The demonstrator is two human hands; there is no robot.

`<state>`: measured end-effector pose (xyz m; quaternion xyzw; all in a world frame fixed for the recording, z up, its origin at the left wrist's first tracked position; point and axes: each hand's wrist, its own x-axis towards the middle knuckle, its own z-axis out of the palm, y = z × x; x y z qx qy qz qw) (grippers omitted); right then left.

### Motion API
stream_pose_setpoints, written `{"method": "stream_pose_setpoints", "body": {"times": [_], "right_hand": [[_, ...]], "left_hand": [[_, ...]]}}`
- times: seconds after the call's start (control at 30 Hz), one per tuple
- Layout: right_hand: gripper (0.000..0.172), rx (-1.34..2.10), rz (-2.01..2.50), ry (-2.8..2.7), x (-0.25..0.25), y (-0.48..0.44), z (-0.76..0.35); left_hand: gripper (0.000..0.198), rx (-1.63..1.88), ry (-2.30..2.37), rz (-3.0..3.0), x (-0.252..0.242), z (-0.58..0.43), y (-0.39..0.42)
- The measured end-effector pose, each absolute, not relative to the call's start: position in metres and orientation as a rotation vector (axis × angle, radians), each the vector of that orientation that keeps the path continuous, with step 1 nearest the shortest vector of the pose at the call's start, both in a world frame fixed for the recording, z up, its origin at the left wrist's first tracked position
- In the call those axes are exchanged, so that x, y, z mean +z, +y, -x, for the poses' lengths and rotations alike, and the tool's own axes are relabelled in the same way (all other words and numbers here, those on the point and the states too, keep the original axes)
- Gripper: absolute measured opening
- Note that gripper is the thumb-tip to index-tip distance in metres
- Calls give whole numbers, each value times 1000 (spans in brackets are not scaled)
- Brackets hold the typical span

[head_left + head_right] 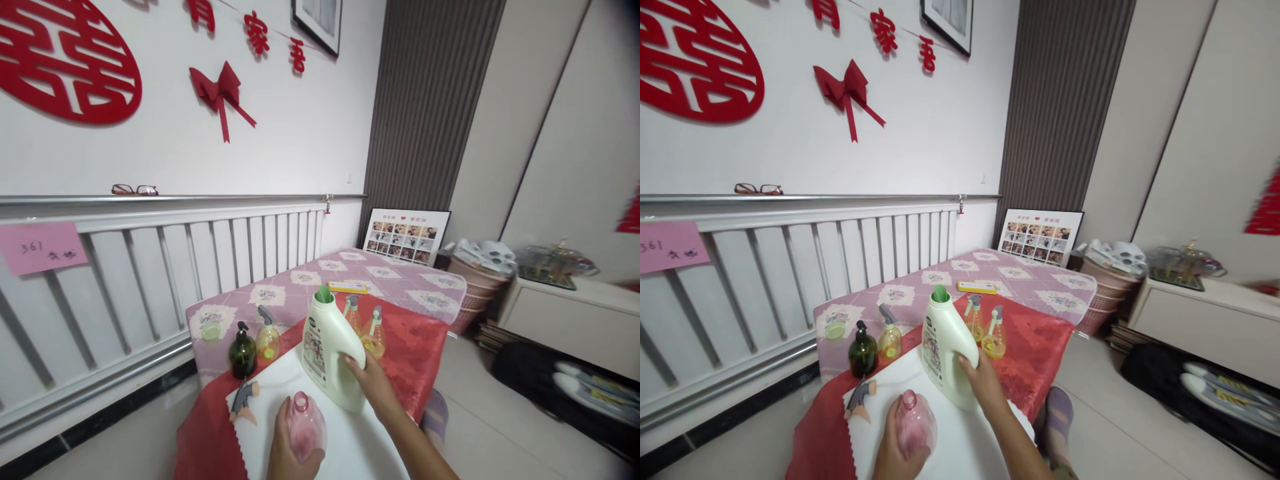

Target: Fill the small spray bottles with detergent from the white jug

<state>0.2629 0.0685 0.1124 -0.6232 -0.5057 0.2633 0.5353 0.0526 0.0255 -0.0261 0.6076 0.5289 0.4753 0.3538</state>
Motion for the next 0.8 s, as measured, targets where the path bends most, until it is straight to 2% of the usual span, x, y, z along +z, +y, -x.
{"method": "stream_pose_setpoints", "body": {"times": [0.23,0.5,0.63,0.8], "right_hand": [[47,659,1474,-1244,145,56,-270],[33,610,1516,-1329,218,10,-309],[35,634,1622,-1421,251,-12,-318],[42,704,1686,-1490,265,-28,-328]], "left_hand": [[95,1238,1358,-1538,-30,-55,29],[100,1163,1378,-1615,-20,-55,23],[99,1158,1376,-1615,-11,-54,18],[92,1192,1365,-1547,-4,-53,14]]}}
